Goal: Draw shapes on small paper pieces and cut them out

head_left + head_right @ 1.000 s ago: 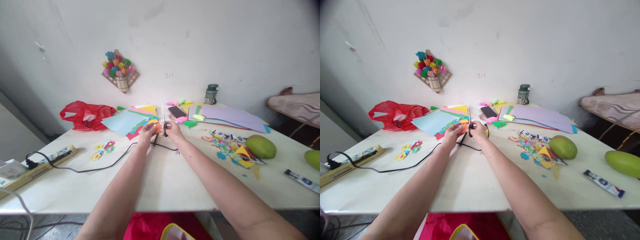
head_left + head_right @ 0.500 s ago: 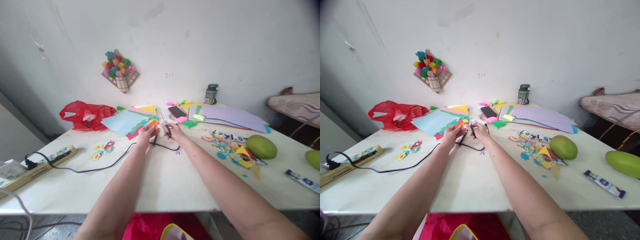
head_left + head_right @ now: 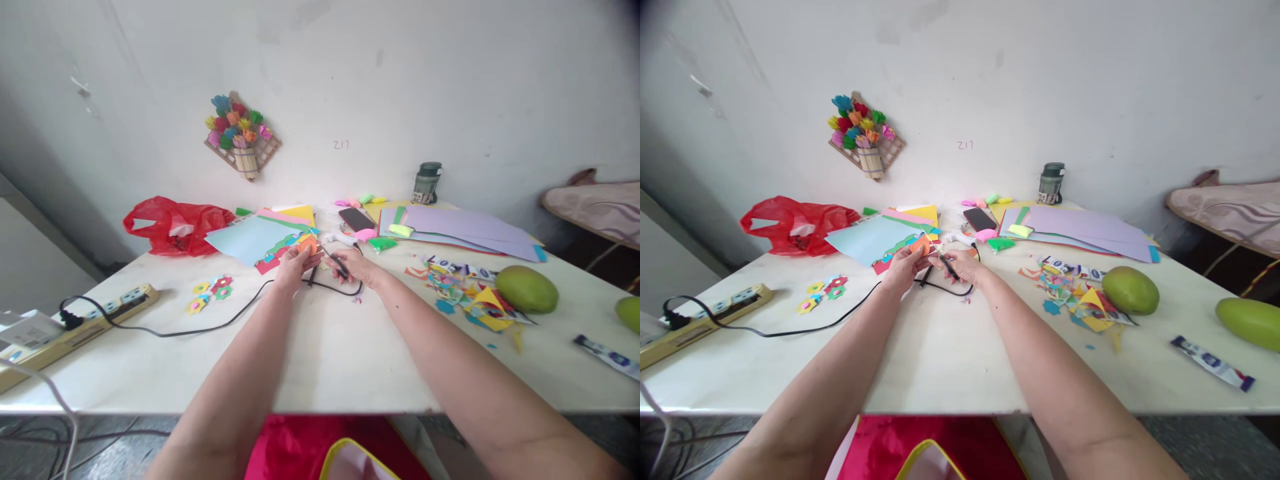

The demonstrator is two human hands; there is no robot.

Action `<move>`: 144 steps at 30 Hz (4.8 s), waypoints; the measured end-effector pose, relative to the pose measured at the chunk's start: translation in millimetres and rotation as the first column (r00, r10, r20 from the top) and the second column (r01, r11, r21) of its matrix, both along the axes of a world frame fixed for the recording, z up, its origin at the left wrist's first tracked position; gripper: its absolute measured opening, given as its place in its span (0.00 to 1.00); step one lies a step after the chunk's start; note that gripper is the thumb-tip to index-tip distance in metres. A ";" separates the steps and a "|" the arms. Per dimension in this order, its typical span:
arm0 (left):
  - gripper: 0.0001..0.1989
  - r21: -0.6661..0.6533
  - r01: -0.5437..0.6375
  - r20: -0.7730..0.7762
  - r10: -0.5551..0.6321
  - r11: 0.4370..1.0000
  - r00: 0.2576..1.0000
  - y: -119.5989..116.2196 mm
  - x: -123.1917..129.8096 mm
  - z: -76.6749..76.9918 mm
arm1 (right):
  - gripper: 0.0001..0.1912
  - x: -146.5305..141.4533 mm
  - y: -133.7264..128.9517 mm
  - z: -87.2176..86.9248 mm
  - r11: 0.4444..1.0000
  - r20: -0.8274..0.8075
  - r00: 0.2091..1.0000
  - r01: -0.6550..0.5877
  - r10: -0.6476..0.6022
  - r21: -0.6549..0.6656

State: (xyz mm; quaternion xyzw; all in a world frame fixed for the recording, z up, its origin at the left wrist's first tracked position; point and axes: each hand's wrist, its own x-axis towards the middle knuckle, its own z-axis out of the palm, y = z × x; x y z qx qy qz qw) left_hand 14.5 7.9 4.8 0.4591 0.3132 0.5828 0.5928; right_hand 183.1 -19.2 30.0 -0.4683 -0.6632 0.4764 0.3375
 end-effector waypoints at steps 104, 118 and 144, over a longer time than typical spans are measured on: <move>0.07 -0.091 0.021 0.067 -0.015 0.996 0.998 4.6 1.6 -3.7 | 0.16 -0.2 4.3 -10.0 0.998 -0.112 0.991 -0.068 0.066 -0.017; 0.07 -0.083 0.008 0.064 -0.002 0.996 0.998 5.5 1.1 -5.2 | 0.17 1.4 6.0 -13.0 0.995 -0.114 0.990 -0.089 0.085 -0.036; 0.07 -0.066 0.052 0.022 -0.050 0.996 0.998 5.1 -0.1 -6.0 | 0.17 0.9 2.0 -7.8 0.999 -0.084 0.996 -0.036 0.033 -0.031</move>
